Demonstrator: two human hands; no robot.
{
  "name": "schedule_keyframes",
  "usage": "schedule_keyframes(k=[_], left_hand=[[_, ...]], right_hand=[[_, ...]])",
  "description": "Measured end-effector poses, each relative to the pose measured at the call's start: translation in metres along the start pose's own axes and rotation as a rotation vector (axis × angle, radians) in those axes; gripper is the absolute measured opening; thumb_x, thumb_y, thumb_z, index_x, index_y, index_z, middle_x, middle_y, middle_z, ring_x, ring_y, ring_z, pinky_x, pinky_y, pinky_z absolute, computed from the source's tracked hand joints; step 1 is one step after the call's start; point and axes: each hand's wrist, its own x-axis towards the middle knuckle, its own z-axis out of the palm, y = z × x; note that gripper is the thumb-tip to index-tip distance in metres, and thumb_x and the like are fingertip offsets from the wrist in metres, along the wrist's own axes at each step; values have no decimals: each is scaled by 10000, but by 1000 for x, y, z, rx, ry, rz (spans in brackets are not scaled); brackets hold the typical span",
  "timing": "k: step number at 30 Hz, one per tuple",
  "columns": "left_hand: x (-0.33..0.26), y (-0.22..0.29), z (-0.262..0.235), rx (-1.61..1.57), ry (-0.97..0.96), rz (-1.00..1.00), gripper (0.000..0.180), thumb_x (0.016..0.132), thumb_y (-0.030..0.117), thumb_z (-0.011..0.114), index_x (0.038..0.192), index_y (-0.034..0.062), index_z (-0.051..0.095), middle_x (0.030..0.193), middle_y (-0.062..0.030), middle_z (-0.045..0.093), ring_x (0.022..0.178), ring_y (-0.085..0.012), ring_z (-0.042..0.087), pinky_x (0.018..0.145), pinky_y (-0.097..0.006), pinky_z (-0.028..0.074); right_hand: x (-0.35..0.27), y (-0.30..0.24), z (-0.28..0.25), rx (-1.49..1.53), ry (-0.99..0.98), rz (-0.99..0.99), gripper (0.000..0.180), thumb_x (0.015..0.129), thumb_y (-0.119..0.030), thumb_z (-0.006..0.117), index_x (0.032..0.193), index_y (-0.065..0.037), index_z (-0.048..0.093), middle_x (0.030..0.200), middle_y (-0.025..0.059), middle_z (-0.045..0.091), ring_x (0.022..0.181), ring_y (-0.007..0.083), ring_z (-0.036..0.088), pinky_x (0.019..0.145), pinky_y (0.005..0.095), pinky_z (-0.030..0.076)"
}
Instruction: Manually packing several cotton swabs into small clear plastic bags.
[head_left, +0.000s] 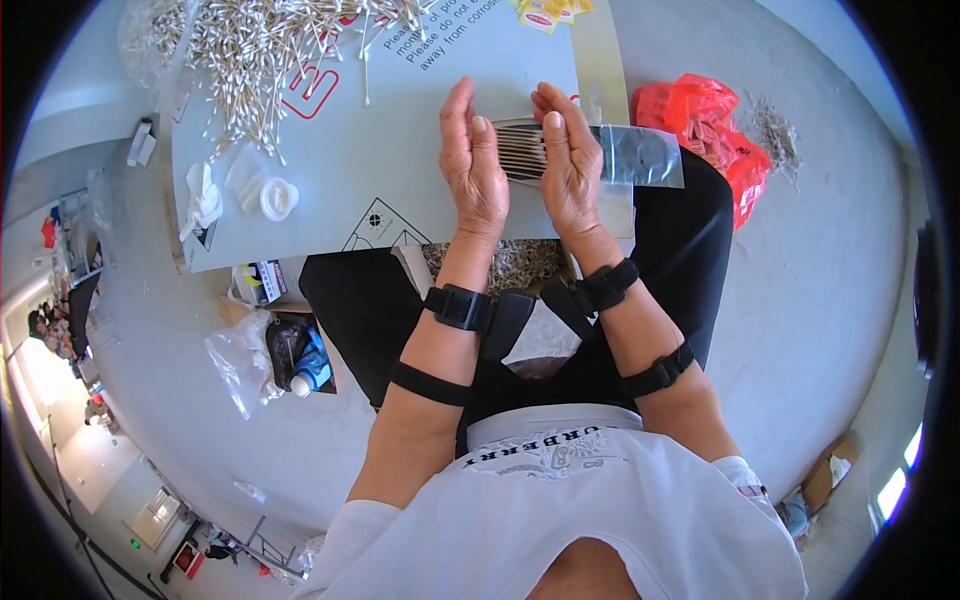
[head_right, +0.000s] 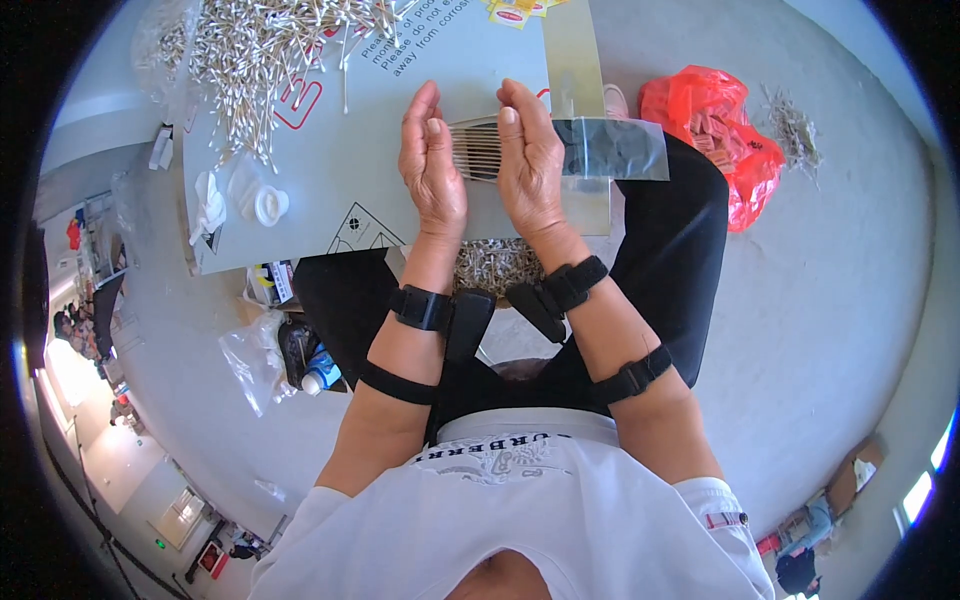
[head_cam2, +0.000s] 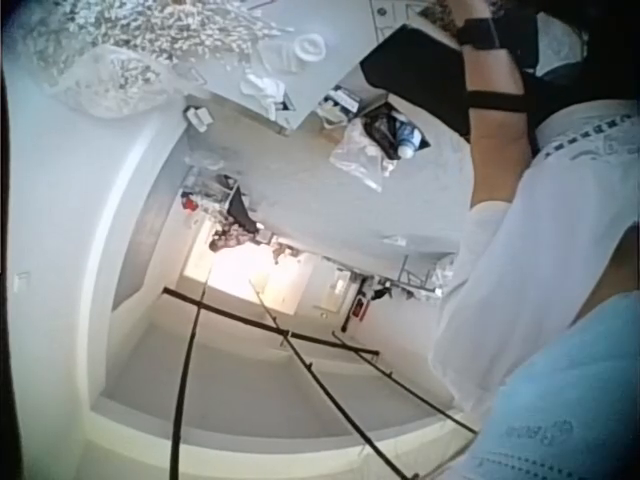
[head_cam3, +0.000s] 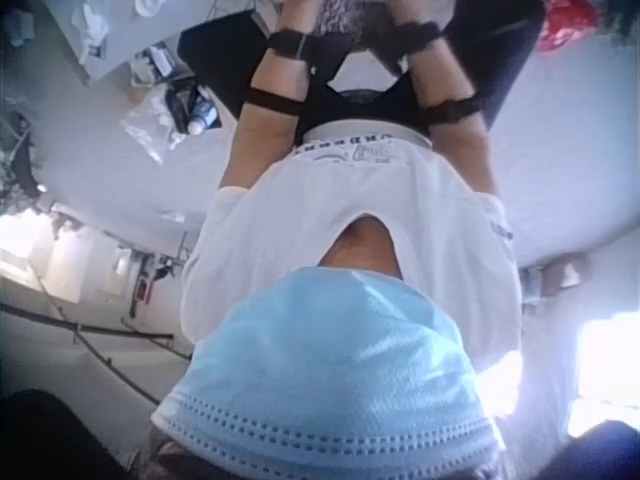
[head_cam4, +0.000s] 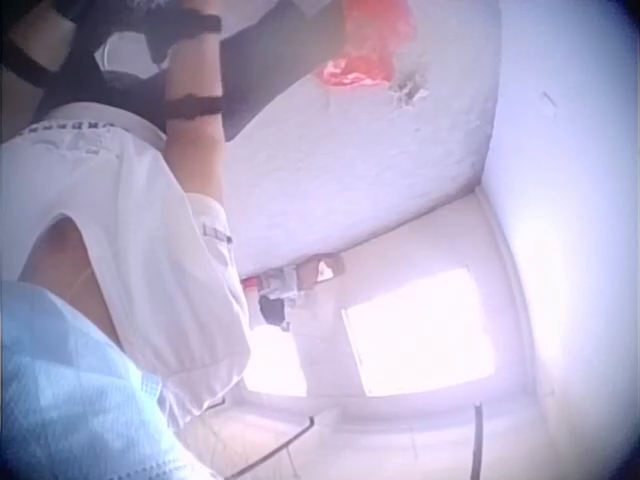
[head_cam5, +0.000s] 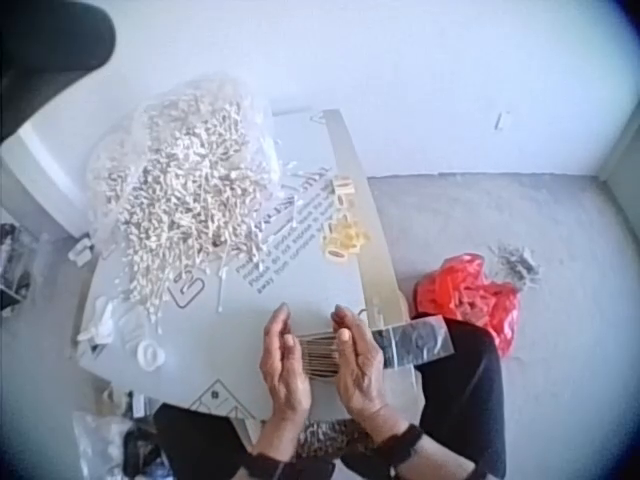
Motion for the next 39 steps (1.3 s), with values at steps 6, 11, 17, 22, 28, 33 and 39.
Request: schedule_keyframes(k=[6,11,17,22,28,33,39], left_hand=[[2,1,-4,-258,89,-98,455,1040,282,431,1378,-22,441,1373,-177,481,1279,-249,454,1111,-393,334],[-5,4,-2,-200,39,-129,460,1030,295,450,1333,-51,472,1355,-183,494,1228,-255,491,1085,-406,365],[-7,13,-26,224,-108,70,535,991,329,520,1391,-15,426,1440,-171,435,1329,-293,417,1119,-445,305],[-18,39,-22,1028,-535,232,692,930,381,577,1477,39,325,1558,-168,271,1450,-317,241,1167,-508,177],[-34,29,-25,1156,-572,111,777,905,416,593,1496,23,276,1578,-170,224,1475,-302,176,1178,-524,101],[-35,25,-25,1142,-550,131,790,906,428,589,1496,12,269,1572,-181,228,1473,-310,180,1178,-528,95],[-36,24,-26,1153,-555,153,793,909,444,576,1497,13,265,1569,-182,232,1468,-315,190,1173,-537,102]], right_hand=[[1,-4,-5,127,149,-3,358,1035,-202,468,1292,37,538,1257,142,599,1160,208,551,1012,317,416],[-5,-2,2,47,106,-10,347,1033,-189,468,1278,45,542,1322,156,563,1230,224,511,1049,324,386],[12,-14,-28,-9,-45,-13,318,931,-39,573,1244,17,567,1342,147,551,1232,228,523,1035,339,418],[23,-30,-51,-585,-398,-293,436,788,-9,648,1220,-33,593,1359,146,520,1263,342,477,1045,407,423],[28,-17,-45,-589,-357,-289,331,804,-35,651,1136,-43,651,1167,130,614,1110,337,561,926,408,481],[43,-13,-34,-742,-377,-366,79,802,-41,651,876,-20,665,922,107,618,920,333,593,821,407,497],[35,-20,-56,-649,-546,-340,192,746,-81,716,911,-4,654,1054,133,588,1039,335,557,893,408,482]])
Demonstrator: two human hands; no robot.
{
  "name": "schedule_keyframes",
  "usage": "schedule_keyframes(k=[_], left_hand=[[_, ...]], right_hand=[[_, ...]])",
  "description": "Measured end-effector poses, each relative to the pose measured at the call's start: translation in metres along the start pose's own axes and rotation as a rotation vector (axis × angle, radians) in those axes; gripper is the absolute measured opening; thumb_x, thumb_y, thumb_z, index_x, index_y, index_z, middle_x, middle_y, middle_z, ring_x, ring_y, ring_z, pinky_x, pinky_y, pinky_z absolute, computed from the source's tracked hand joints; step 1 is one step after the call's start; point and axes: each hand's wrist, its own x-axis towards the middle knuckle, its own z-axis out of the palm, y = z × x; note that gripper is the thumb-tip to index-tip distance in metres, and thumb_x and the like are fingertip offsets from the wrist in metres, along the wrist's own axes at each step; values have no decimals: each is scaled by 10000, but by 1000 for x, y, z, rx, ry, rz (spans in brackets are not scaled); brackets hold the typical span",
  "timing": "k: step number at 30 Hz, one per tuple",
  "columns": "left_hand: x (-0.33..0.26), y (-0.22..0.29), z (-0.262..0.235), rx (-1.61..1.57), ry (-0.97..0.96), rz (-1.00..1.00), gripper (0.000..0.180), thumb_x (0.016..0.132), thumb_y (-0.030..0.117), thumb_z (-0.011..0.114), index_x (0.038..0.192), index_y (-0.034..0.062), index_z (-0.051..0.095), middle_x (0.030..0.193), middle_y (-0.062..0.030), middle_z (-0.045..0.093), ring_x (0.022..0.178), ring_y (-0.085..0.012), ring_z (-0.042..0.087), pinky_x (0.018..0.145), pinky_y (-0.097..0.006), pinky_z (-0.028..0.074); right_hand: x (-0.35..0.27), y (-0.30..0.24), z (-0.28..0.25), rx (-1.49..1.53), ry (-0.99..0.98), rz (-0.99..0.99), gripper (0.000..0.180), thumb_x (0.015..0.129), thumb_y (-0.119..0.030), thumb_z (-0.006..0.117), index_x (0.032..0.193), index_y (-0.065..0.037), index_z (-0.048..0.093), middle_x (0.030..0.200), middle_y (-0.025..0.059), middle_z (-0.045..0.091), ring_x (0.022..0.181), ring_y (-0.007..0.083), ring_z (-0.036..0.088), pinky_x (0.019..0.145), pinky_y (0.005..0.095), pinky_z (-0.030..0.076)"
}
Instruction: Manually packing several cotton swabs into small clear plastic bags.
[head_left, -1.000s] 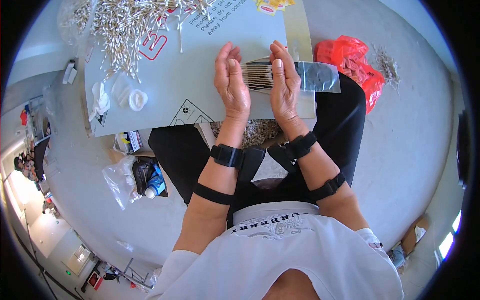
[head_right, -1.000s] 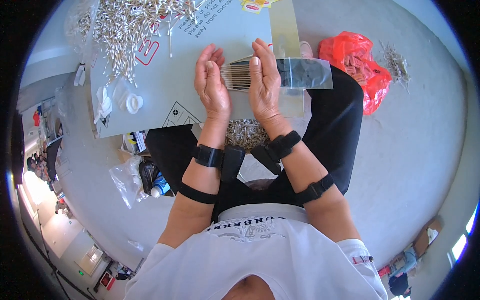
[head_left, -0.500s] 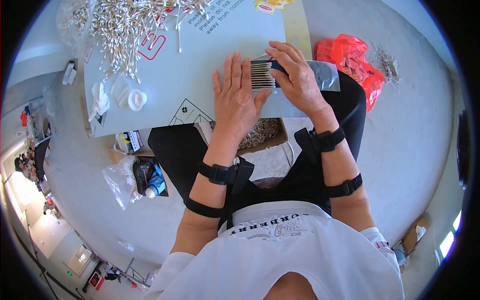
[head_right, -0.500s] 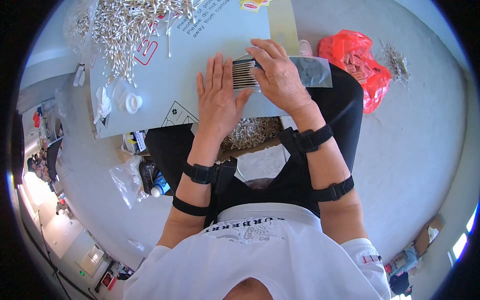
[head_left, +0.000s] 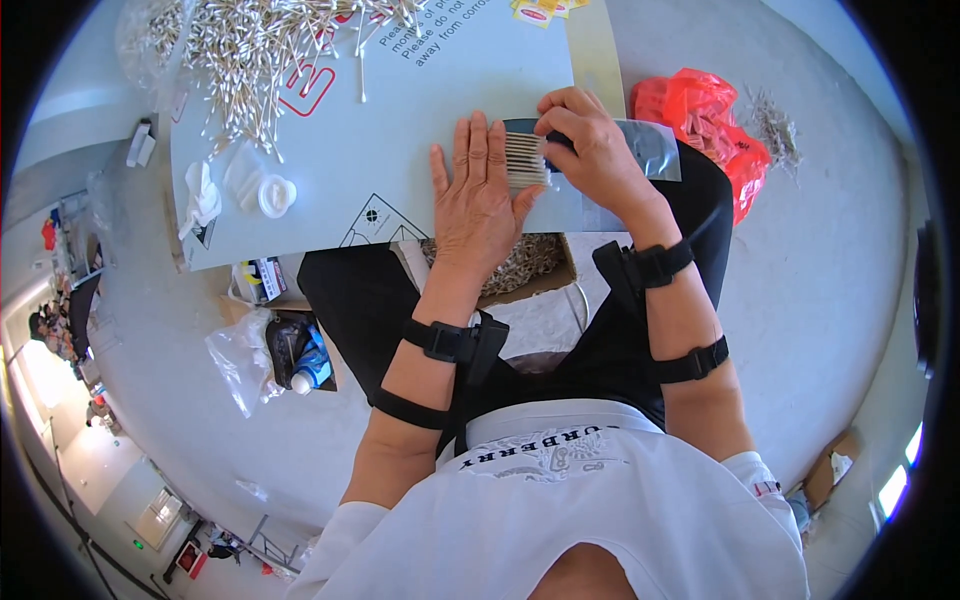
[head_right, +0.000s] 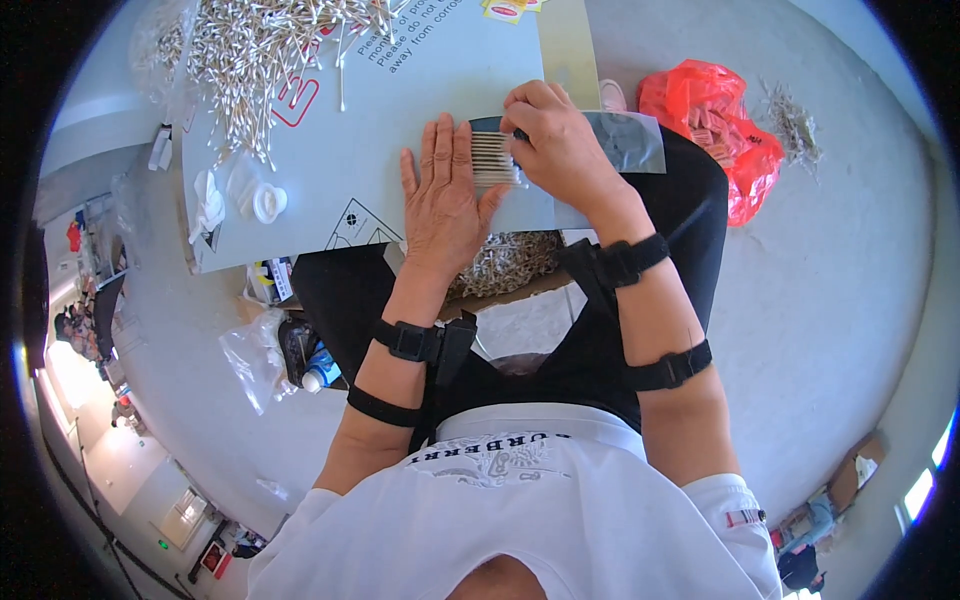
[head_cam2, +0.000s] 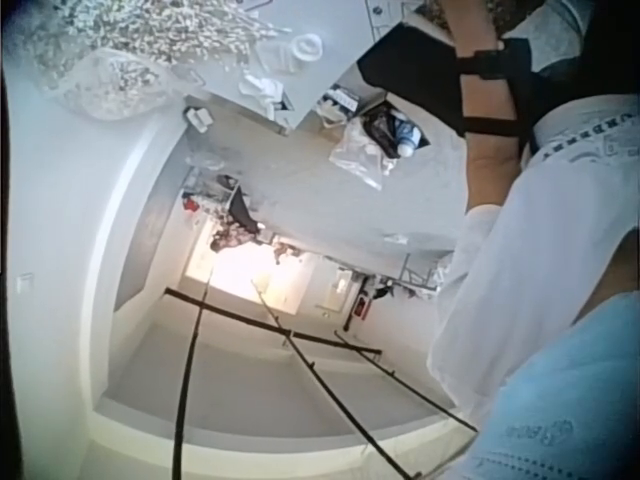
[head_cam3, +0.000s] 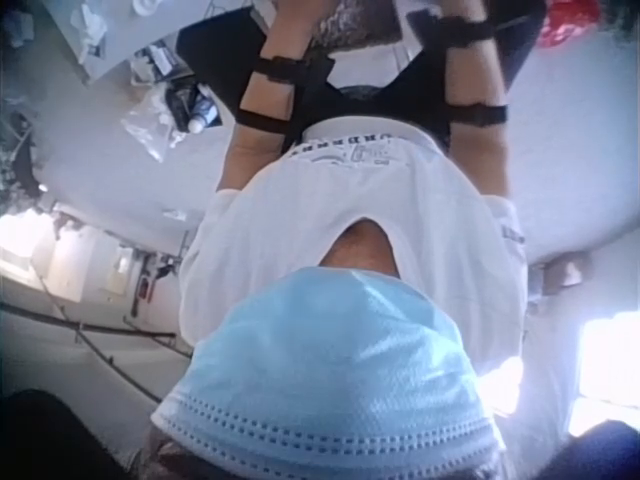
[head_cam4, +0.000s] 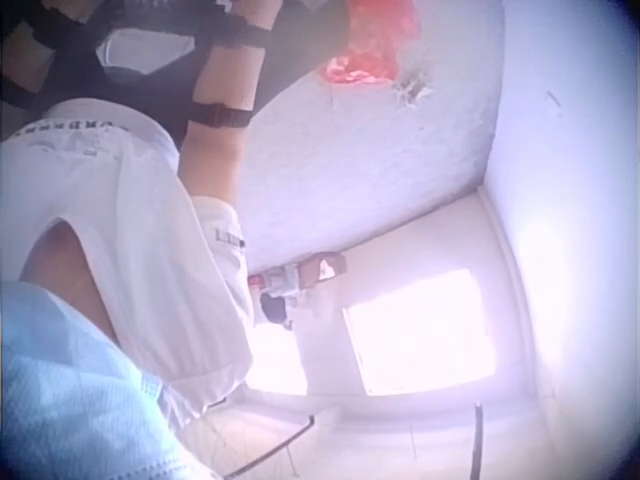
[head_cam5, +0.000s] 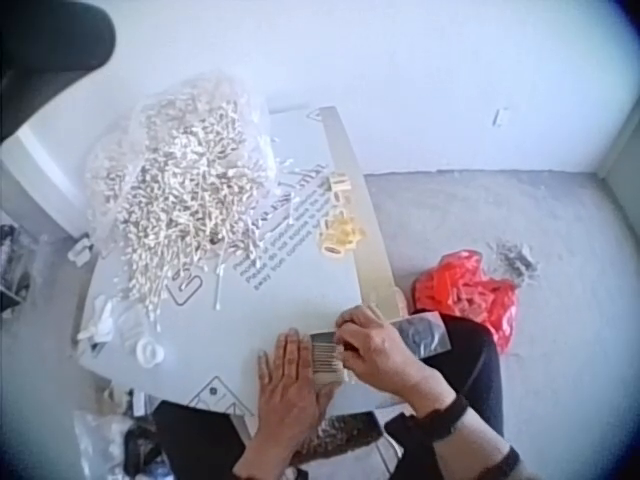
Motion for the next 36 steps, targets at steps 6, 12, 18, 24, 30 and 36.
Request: schedule_keyframes(k=[6,12,18,24,30,36], left_hand=[[0,-1,0,-29,-6,7,762,926,411,555,1507,26,249,1574,-173,224,1472,-311,181,1175,-533,94],[0,-1,-2,-38,-6,5,720,944,355,535,1512,27,237,1574,-182,214,1470,-317,181,1182,-515,90],[9,-3,0,-714,338,-41,629,999,287,493,1481,-41,255,1557,-222,224,1446,-356,230,1174,-460,185],[30,12,14,-1106,500,-202,565,1050,324,385,1460,-55,297,1514,-211,314,1418,-297,295,1157,-401,236],[41,31,21,-1203,503,-196,545,1043,331,402,1437,-44,352,1470,-232,373,1383,-307,351,1152,-417,254],[53,41,27,-1204,477,-179,527,1041,310,412,1427,-46,369,1450,-237,393,1377,-304,360,1148,-418,266]], right_hand=[[-17,-11,-16,-11,-110,26,700,601,-93,831,1244,-18,562,1363,139,465,1259,351,436,1049,418,417],[-26,-15,-12,-73,-98,78,738,590,-50,829,1270,-27,542,1378,132,457,1276,355,421,1068,428,405],[-28,-21,6,365,197,210,541,802,-19,693,1312,-7,514,1424,148,446,1306,309,444,1093,359,370],[-28,-37,60,781,561,355,375,1002,-77,478,1360,35,472,1476,159,412,1329,222,426,1102,324,330],[-21,-19,52,692,648,331,330,1013,-108,467,1294,54,528,1413,181,489,1316,246,450,1093,321,338],[-22,-3,36,695,656,341,308,1005,-90,479,1263,66,542,1388,178,514,1267,244,501,1063,319,376]])
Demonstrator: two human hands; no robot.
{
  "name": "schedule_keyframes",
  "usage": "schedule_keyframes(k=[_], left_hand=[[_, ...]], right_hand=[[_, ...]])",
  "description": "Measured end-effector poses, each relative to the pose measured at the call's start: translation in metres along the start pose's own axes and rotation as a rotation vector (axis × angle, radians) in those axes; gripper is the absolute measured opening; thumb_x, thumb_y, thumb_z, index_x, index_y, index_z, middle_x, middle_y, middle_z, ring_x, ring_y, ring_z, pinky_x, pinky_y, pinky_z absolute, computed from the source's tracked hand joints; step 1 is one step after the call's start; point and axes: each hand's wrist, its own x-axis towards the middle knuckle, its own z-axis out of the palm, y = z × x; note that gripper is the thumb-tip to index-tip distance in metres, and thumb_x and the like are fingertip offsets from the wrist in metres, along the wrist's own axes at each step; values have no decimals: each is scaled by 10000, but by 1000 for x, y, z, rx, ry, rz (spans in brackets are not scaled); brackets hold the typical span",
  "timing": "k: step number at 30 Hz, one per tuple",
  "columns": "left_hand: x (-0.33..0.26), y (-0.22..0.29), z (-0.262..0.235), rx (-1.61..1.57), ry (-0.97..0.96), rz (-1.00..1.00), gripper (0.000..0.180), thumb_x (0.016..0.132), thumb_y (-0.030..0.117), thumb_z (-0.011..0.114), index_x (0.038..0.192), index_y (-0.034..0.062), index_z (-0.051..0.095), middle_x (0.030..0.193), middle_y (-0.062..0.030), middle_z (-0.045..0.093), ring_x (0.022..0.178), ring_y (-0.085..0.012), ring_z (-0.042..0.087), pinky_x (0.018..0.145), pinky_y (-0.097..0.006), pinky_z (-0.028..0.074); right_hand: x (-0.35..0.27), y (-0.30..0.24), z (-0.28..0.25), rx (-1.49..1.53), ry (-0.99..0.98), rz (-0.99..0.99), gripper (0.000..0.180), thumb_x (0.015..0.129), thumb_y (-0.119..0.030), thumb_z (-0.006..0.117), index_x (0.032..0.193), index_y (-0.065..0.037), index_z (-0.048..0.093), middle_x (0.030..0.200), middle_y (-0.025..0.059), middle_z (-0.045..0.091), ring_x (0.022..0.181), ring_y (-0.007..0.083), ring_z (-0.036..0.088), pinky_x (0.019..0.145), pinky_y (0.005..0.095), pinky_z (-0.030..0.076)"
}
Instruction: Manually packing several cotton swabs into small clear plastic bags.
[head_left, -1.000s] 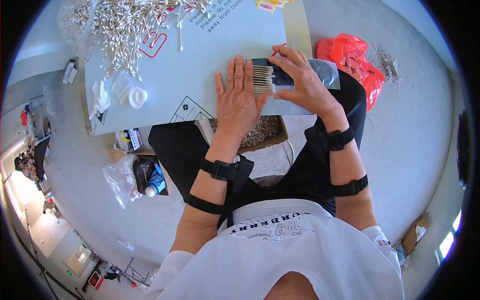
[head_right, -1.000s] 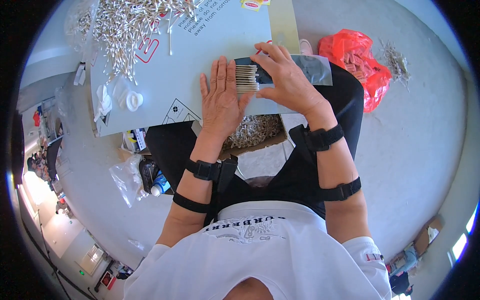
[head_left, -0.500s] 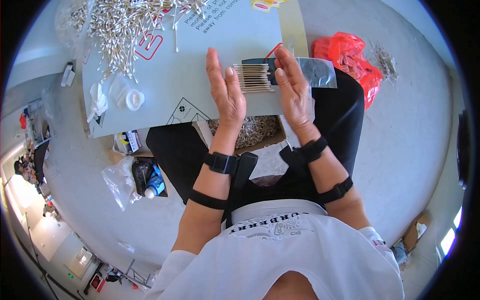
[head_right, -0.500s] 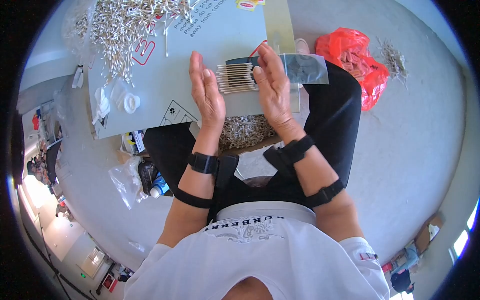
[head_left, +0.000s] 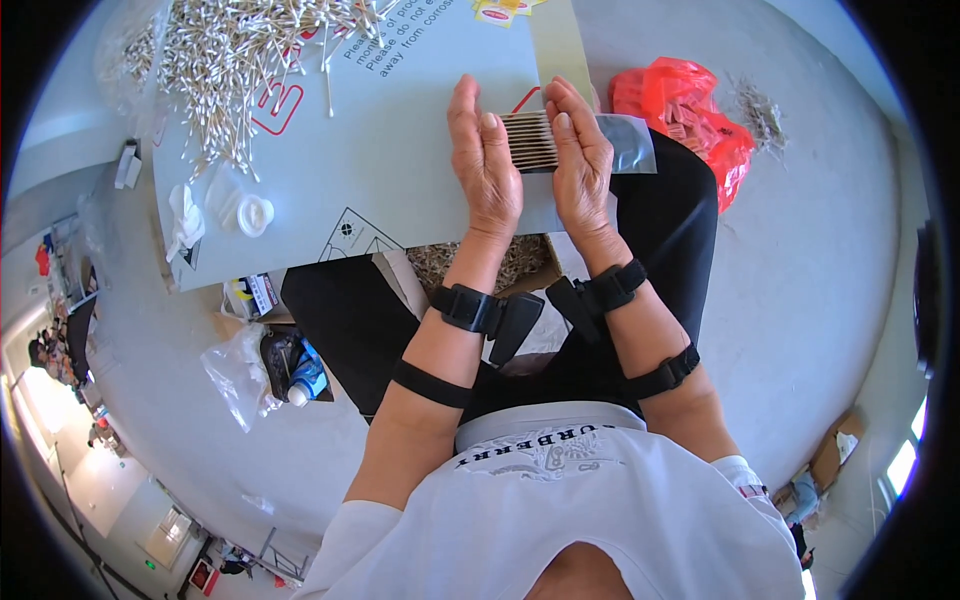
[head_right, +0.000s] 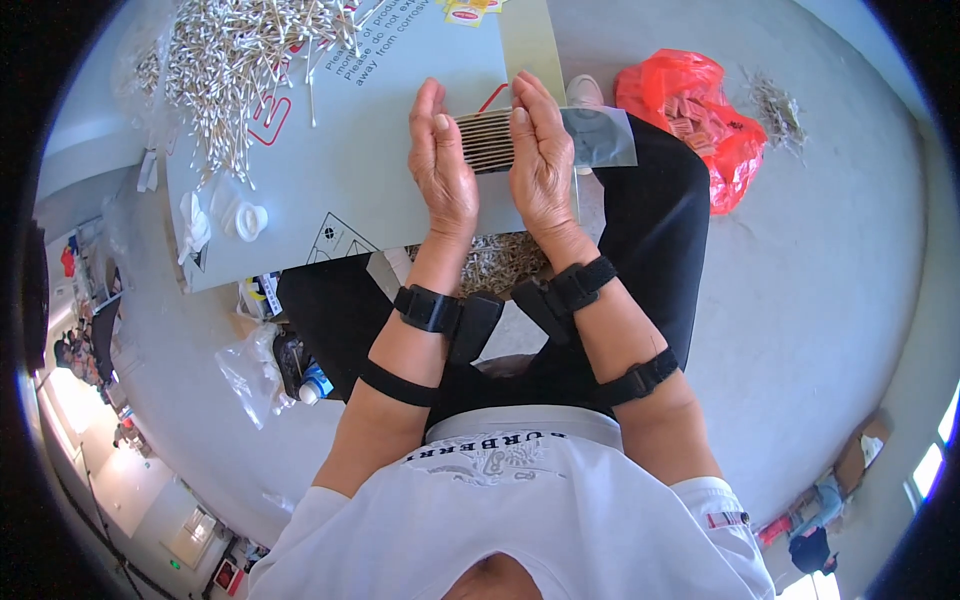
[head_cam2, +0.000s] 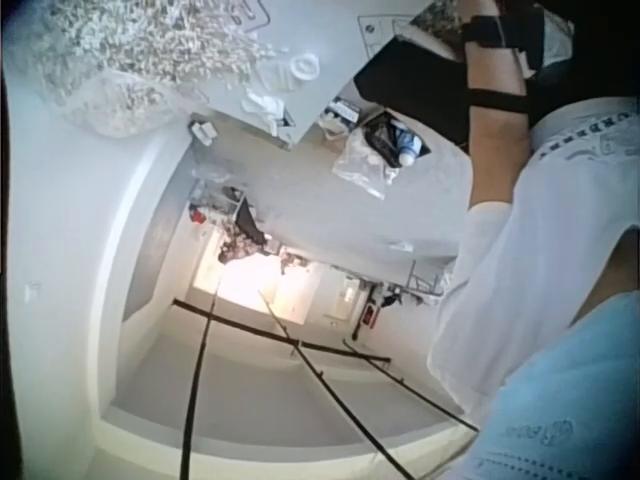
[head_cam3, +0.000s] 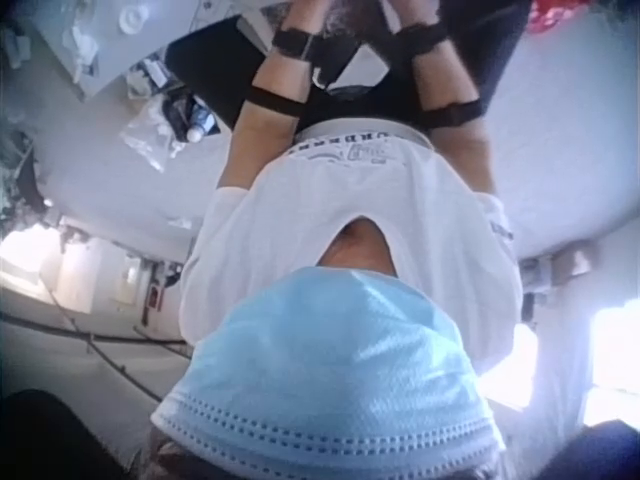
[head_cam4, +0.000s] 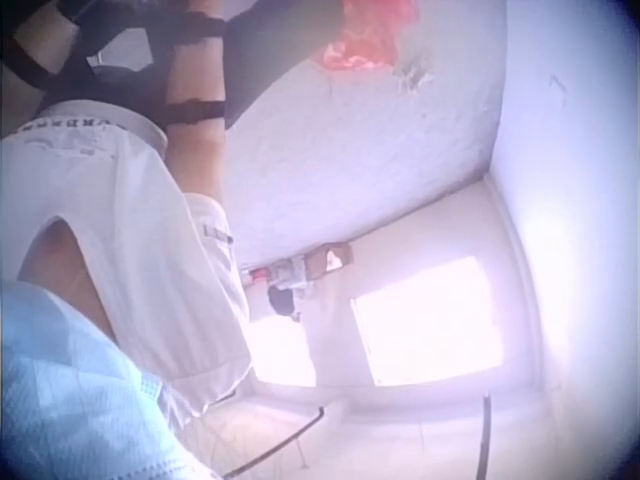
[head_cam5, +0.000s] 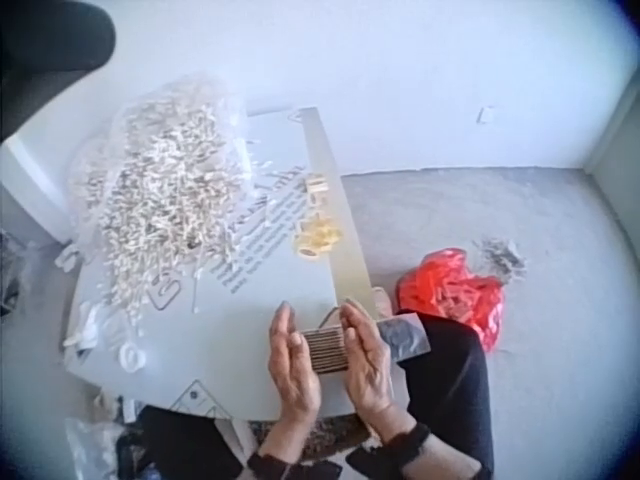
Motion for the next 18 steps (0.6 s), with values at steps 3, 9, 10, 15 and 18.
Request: schedule_keyframes(k=[3,9,10,15,18], left_hand=[[3,0,-10,-56,-55,-11,514,1041,294,403,1438,-29,349,1468,-200,389,1368,-301,373,1120,-382,305],[-7,21,-37,1015,-465,329,711,922,423,577,1477,47,340,1552,-175,286,1447,-335,246,1174,-510,156],[-9,22,-36,1013,-467,329,711,922,423,577,1477,47,340,1552,-175,286,1447,-335,246,1174,-510,156],[-17,19,-32,1108,-574,303,864,831,505,645,1498,69,312,1580,-128,244,1476,-267,192,1176,-534,138],[-16,18,-33,1139,-613,280,838,884,533,565,1521,84,256,1598,-114,200,1481,-265,174,1183,-523,122]], right_hand=[[6,-5,-16,-19,-70,21,322,958,-55,541,1267,34,550,1388,181,514,1263,256,512,1057,324,384],[30,-45,-58,-787,-616,-282,587,751,-87,739,1309,-82,557,1414,119,495,1341,317,425,1109,413,357],[30,-42,-60,-830,-654,-318,634,708,-139,776,1305,-100,566,1410,89,504,1363,297,395,1125,432,334],[25,-24,-60,-930,-664,-481,554,713,-148,773,1241,-94,614,1333,62,571,1320,290,448,1101,421,372],[22,-24,-58,-892,-606,-520,470,715,-125,770,1168,-84,652,1264,57,613,1246,281,512,1058,416,408]])
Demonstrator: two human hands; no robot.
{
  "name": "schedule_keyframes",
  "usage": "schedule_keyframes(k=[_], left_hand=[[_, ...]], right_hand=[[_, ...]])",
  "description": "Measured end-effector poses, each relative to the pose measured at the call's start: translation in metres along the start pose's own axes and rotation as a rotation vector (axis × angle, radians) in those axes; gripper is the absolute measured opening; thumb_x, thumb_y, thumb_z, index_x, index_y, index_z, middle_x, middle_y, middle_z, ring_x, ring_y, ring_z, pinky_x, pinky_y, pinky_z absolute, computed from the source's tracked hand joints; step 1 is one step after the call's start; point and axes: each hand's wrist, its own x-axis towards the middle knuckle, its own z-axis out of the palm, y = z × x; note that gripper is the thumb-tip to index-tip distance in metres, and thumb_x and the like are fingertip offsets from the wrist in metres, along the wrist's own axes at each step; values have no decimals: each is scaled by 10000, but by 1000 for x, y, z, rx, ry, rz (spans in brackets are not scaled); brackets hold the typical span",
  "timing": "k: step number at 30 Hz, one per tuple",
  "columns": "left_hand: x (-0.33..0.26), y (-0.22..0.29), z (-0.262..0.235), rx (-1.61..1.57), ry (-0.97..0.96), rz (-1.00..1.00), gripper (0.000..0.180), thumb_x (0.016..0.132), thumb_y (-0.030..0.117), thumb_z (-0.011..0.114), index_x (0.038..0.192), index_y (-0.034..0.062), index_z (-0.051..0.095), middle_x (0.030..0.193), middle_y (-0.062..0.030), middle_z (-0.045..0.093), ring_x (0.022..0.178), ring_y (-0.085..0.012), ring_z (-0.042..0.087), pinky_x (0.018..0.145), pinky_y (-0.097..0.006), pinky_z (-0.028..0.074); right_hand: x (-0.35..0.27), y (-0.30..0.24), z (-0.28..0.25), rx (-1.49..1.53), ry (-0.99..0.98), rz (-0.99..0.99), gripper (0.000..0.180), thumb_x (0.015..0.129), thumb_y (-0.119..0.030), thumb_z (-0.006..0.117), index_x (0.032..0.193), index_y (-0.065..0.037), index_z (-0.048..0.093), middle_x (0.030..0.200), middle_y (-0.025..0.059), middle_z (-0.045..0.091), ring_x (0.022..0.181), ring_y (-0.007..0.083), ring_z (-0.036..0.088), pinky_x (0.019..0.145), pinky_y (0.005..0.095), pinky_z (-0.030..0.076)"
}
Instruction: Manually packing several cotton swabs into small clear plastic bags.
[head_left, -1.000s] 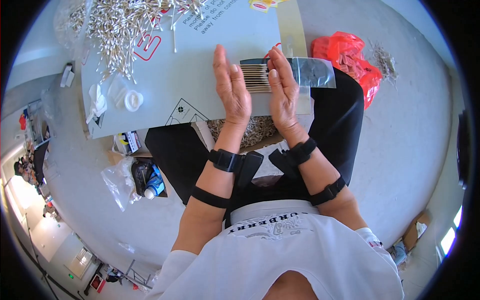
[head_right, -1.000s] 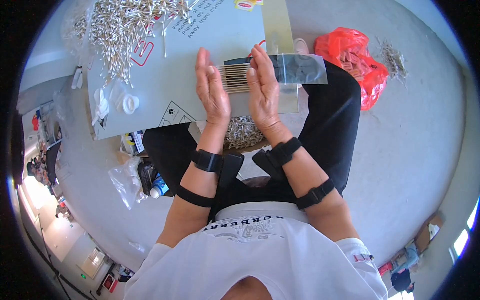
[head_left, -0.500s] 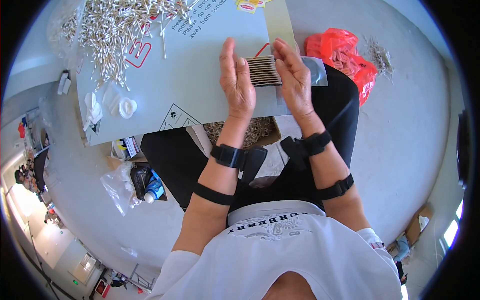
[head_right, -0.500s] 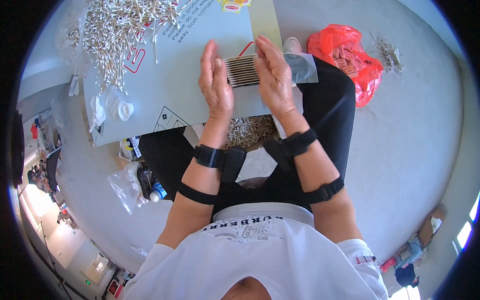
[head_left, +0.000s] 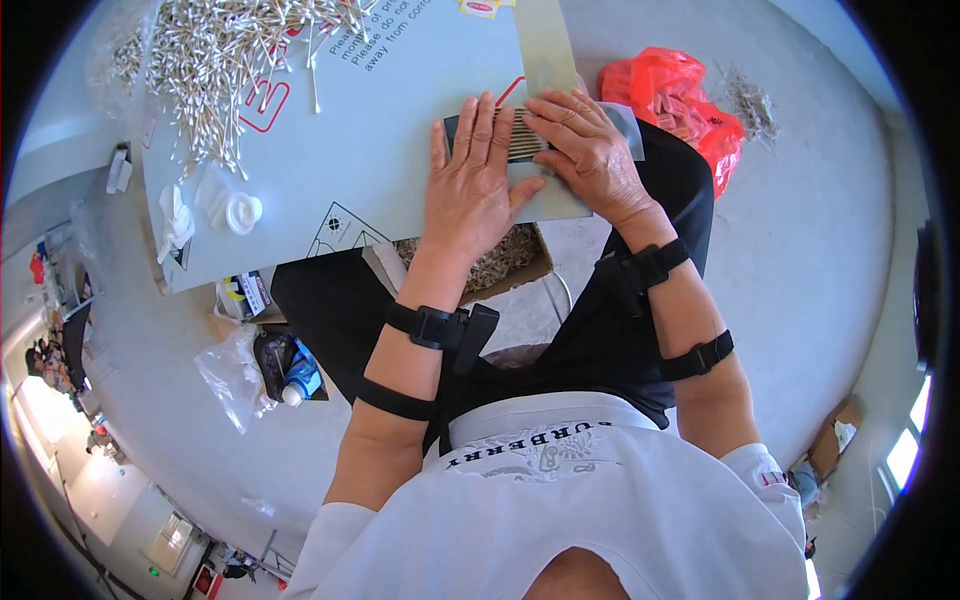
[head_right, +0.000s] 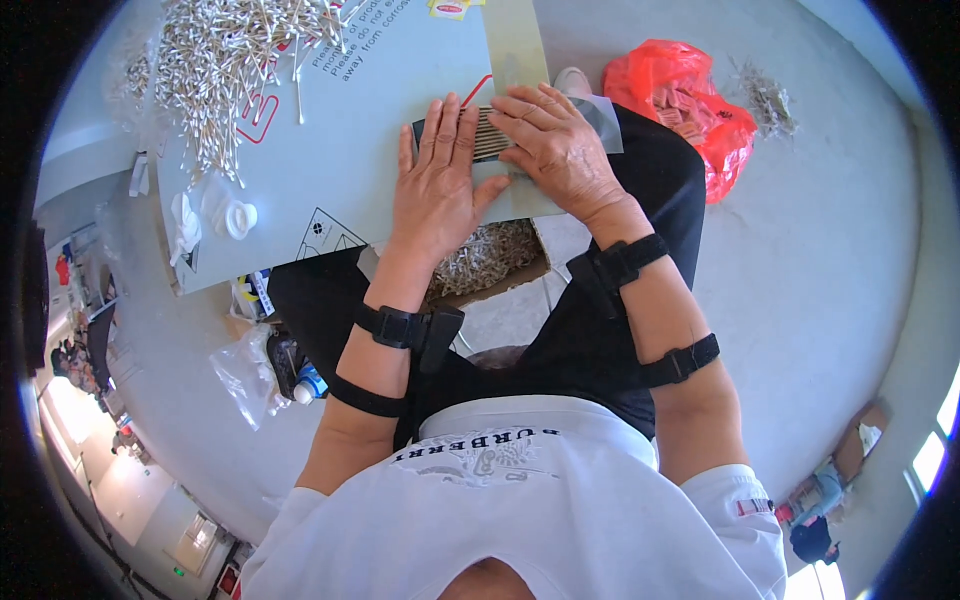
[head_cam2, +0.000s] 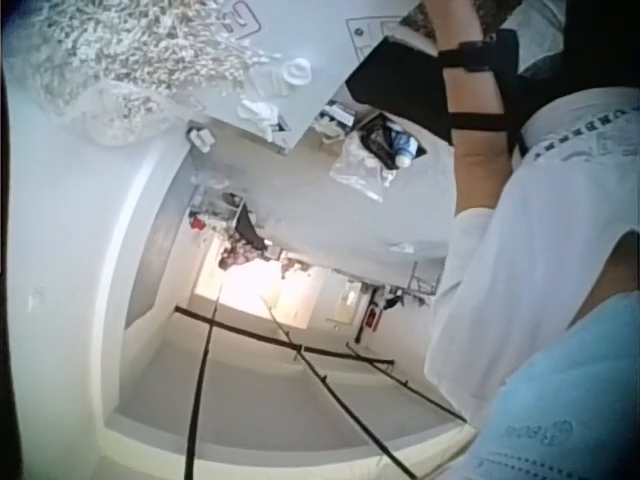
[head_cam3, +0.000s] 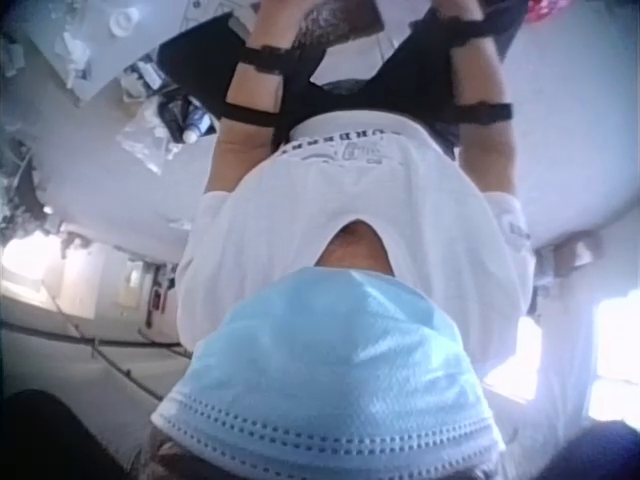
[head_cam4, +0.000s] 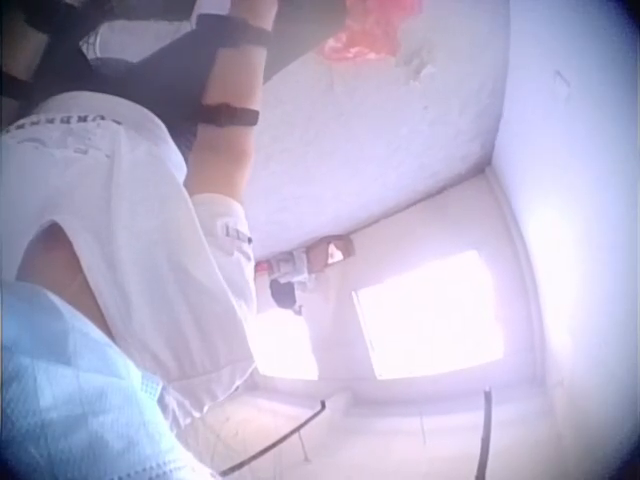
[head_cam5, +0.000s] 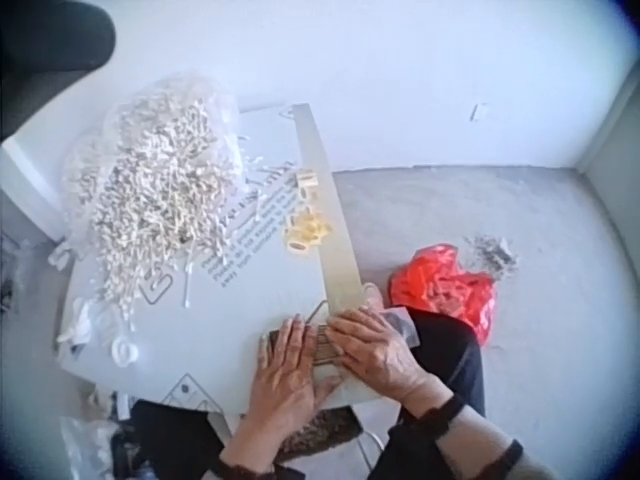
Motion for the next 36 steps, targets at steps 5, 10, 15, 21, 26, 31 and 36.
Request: schedule_keyframes(k=[5,10,15,21,26,31,36], left_hand=[[-1,0,2,1,21,0,829,876,518,579,1513,85,274,1587,-111,232,1478,-255,185,1185,-518,117],[-2,-3,7,-31,91,22,805,883,516,565,1499,67,305,1574,-119,266,1471,-257,210,1185,-520,113],[-4,-6,11,-55,149,42,790,894,496,571,1502,77,292,1571,-109,277,1460,-259,239,1172,-526,144],[-4,-6,12,-40,197,55,769,893,508,569,1482,72,333,1553,-113,313,1452,-258,259,1165,-530,166],[-3,-5,13,-57,205,49,753,900,517,554,1470,67,354,1545,-117,326,1449,-258,264,1165,-532,163],[-3,-4,15,-32,200,45,749,905,524,540,1464,59,363,1540,-123,332,1448,-256,263,1164,-536,163],[-2,-1,17,-11,201,2,767,909,528,530,1476,47,342,1543,-134,322,1448,-264,260,1168,-531,154]], right_hand=[[2,-12,-10,128,330,252,245,746,-59,733,985,-45,677,1036,95,664,975,292,625,867,398,497],[4,-17,-9,-82,61,394,86,824,-82,646,819,2,625,754,152,619,714,337,616,659,412,503],[28,-35,-14,-372,-272,422,131,822,-111,579,787,-1,642,765,198,653,732,377,649,664,461,520],[53,-49,-13,-520,-412,304,135,799,-91,574,783,-10,681,769,191,686,709,363,693,615,458,562],[70,-45,-6,-618,-537,370,149,807,-142,605,838,-59,725,833,148,717,812,320,715,665,416,573],[71,-38,-9,-597,-561,493,182,789,-167,613,870,-50,726,866,160,720,836,326,712,688,417,570],[53,-5,-16,-212,-345,683,259,684,-217,646,758,28,686,679,200,648,657,317,666,617,397,527]])
